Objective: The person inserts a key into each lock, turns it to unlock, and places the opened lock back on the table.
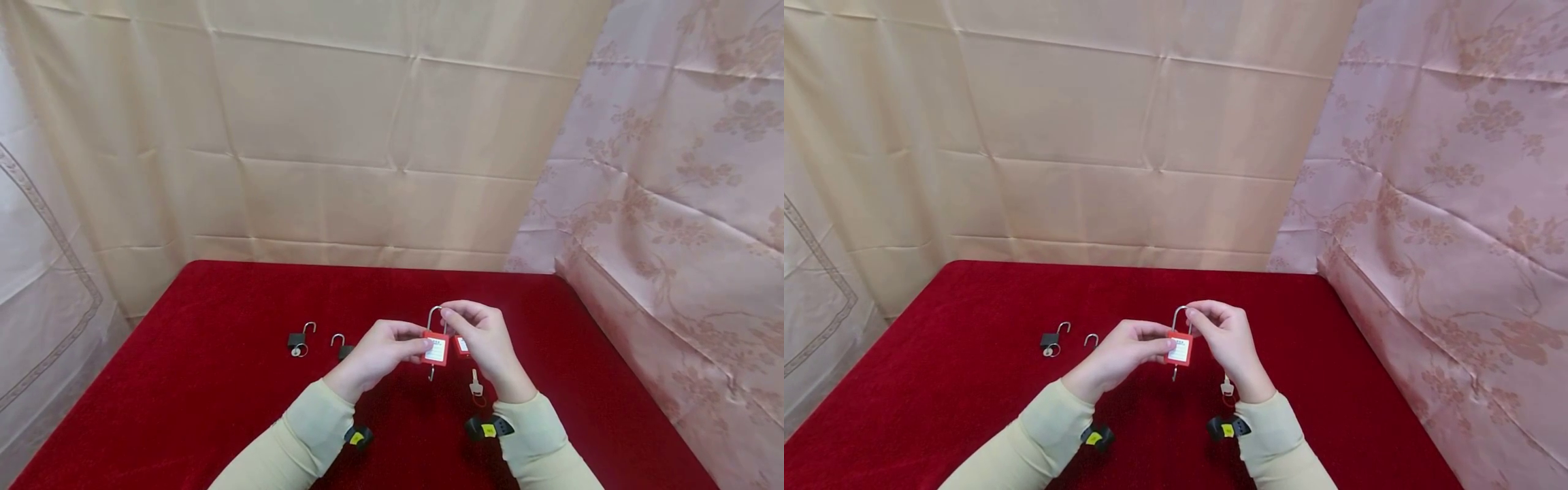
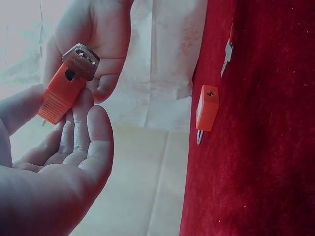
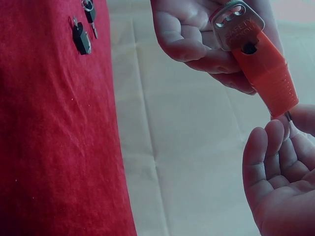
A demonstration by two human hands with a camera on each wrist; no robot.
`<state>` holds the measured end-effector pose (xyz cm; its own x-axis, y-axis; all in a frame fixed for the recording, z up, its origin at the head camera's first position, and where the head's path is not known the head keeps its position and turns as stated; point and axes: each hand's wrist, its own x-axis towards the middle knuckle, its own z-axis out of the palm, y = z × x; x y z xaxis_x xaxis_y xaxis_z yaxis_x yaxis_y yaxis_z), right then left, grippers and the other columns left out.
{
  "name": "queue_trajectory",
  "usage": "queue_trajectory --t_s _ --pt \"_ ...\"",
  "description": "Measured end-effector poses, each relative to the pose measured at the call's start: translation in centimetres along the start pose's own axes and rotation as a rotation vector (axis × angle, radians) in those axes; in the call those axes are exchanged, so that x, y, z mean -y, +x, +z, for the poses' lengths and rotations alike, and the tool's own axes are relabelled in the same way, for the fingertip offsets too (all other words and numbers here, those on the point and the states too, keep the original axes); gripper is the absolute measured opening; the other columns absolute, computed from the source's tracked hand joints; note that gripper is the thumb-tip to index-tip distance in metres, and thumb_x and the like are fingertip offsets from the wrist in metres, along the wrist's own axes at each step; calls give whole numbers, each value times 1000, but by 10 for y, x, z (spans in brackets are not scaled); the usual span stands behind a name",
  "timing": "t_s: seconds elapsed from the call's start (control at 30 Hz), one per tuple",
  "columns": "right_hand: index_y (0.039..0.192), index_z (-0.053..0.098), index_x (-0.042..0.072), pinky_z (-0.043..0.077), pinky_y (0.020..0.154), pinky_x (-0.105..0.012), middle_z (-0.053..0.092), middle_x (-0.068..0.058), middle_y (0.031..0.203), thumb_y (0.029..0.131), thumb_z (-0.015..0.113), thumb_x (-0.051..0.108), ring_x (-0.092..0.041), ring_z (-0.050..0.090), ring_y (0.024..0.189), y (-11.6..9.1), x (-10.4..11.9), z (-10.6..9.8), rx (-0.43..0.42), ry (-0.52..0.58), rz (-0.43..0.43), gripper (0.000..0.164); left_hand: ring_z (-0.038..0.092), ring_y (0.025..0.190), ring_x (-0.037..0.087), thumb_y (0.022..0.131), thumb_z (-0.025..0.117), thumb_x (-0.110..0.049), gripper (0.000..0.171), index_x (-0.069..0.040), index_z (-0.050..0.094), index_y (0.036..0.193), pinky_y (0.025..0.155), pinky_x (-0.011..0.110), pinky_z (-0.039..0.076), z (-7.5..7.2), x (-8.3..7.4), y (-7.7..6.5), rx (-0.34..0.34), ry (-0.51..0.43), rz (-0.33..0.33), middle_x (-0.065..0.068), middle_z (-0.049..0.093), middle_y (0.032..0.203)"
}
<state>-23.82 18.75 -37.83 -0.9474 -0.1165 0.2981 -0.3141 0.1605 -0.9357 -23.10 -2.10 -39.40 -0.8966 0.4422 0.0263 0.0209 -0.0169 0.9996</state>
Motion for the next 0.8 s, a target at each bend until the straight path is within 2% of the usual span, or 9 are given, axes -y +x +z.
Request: queue_trajectory --t_s 0.33,0.53,0.63,0.8 --pt "108 74 -2 55 66 -28 65 -32 92 98 70 13 -19 63 75 0 2 -1 0 -18 -2 19 68 85 20 94 72 -15 31 1 72 120 80 34 57 0 -2 -1 4 1 -5 10 73 103" --pt "106 74 -2 55 67 -28 69 -19 85 97 70 12 -18 63 75 1 2 -1 -17 -31 -5 18 68 85 20 95 72 -14 32 4 70 122 81 34 57 1 -3 -2 14 1 3 11 72 103" --pt "106 74 -2 55 66 -28 69 -16 83 98 69 11 -18 63 74 1 2 -1 -24 -37 -5 17 69 85 19 95 72 -14 33 4 70 122 83 35 57 1 -3 -2 13 2 0 11 72 104" --pt "106 75 -2 54 63 -27 67 -21 83 98 68 11 -17 62 71 1 2 -2 -45 -38 -10 16 69 85 19 95 72 -16 33 3 71 122 88 43 56 2 -2 -2 14 19 -24 10 73 104"
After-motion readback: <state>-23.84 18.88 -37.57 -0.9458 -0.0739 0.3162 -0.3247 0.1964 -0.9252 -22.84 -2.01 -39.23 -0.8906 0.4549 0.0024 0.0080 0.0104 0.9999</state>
